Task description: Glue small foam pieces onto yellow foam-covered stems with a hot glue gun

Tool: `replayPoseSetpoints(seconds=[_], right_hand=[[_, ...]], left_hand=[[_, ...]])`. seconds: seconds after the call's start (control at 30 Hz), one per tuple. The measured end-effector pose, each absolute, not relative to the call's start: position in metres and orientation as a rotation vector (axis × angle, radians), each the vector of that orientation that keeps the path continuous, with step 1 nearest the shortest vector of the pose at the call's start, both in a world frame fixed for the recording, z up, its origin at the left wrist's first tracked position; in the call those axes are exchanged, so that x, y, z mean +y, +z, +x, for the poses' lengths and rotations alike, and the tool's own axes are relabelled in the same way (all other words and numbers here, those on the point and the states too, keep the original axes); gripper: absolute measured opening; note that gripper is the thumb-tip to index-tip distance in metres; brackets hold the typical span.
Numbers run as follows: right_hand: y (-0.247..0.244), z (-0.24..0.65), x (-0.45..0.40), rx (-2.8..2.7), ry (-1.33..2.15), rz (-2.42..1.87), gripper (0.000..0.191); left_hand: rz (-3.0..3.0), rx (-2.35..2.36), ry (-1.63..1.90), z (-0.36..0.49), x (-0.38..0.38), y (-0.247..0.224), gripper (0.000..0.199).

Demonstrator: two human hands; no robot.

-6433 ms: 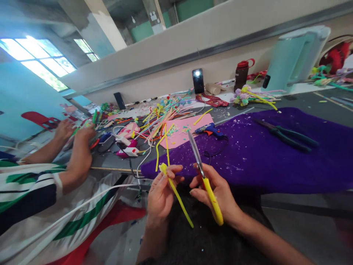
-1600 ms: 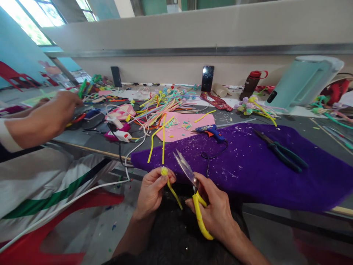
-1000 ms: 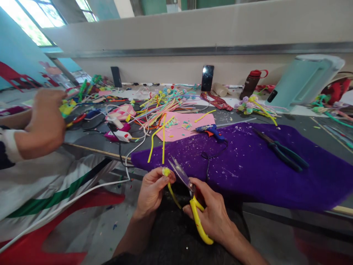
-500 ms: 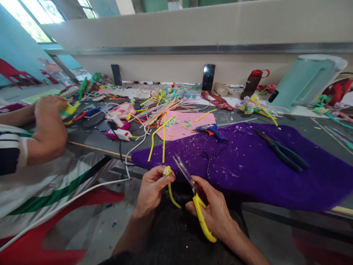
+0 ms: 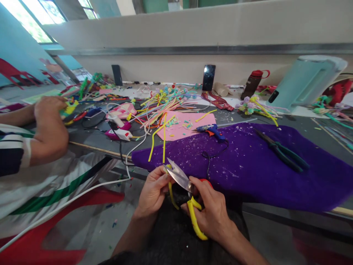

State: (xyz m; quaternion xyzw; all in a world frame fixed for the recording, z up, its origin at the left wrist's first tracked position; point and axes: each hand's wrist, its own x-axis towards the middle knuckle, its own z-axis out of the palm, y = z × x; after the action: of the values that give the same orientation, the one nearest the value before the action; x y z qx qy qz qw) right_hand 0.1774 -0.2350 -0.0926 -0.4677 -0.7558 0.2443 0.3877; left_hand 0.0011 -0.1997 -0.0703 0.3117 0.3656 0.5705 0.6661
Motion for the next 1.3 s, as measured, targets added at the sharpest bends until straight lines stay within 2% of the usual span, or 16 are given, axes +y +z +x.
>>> replayPoseSetpoints(seconds=[0.13,0.47,0.87,1.3], right_hand=[[-0.095,0.178,-0.232,-1.917,0.548,-1.183,0.057],[-0.089,0.186,-0.232,-1.911,0.692,-1.255,0.053],[-0.094,0.181,-0.228,-2.052,0.405,-1.158,0.055],[-0.098,0.179,-0.227,-2.022,0.345,-1.139,0.056]], left_hand=[[0.659,0.811,1.271,0.002,-0.199,-0.069,0.013],[0.718,0.874,1.287,0.001,-0.199,-0.069,0.013],[0.709,0.821,1.238,0.001,-0.199,-0.073,0.015],[0.717,0.869,1.215,0.001,-0.2,-0.071,0.017]])
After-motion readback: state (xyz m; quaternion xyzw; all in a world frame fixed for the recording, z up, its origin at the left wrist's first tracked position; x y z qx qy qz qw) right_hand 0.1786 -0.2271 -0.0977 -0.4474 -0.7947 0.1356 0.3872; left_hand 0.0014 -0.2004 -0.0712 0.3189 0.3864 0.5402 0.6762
